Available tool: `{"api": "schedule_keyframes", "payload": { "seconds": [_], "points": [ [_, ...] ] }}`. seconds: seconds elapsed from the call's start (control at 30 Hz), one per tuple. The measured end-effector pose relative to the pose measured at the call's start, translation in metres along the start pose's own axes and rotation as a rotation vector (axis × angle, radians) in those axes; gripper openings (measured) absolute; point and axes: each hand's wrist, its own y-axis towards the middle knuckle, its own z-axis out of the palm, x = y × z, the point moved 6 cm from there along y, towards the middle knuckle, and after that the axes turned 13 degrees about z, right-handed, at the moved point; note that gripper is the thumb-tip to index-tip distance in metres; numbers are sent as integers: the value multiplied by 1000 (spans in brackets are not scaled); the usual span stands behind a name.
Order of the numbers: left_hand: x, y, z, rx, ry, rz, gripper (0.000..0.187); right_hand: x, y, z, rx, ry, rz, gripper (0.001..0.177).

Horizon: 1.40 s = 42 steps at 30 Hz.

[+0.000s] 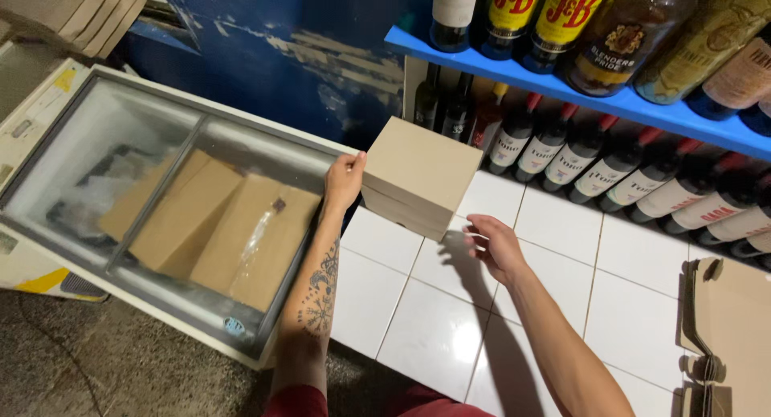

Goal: The person unfolds and assembles several flat cardboard boxes by hand on a tiled counter.

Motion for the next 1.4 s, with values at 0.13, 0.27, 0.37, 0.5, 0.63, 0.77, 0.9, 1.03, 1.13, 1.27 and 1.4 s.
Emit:
{"api": "schedule_keyframes", "payload": {
  "seconds": [0.13, 0.27, 0.37, 0.5, 0.63, 0.77, 0.9, 1.03, 1.13, 1.27, 1.4],
  "points": [
    [-12, 3, 6, 31, 10, -30, 65, 21, 4, 35, 8, 73, 41, 42],
    [-17, 8, 11, 51, 24, -44, 59, 29, 10, 44, -4, 31, 8, 49],
    [-30, -4, 12, 26, 1, -39, 51, 35, 8, 44, -2, 40, -24, 45],
    [-65, -38, 8, -59, -117, 6, 46, 39, 5, 25, 35, 112, -124, 43],
    [-89, -83, 24, -25, -224, 111, 50, 32, -40, -26, -23, 110, -207, 47],
    [-111, -144, 65, 74, -343, 116, 41, -6, -65, -107, -121, 190, -241, 43],
    [-125, -204, 124, 208, -407, 111, 48, -57, -92, -188, -227, 330, -275, 47],
    [-100, -246, 178, 395, -396, 32, 80, -115, -100, -250, -316, 441, -243, 47],
    [-70, -284, 216, 543, -514, -204, 80, -179, -84, -297, -353, 369, -54, 71],
    [-42, -316, 231, 642, -459, -395, 76, -256, -79, -334, -282, 373, 19, 58],
    [-7, -329, 248, 649, -363, -441, 77, -257, -93, -325, -231, 332, 9, 64]
  ]
}}
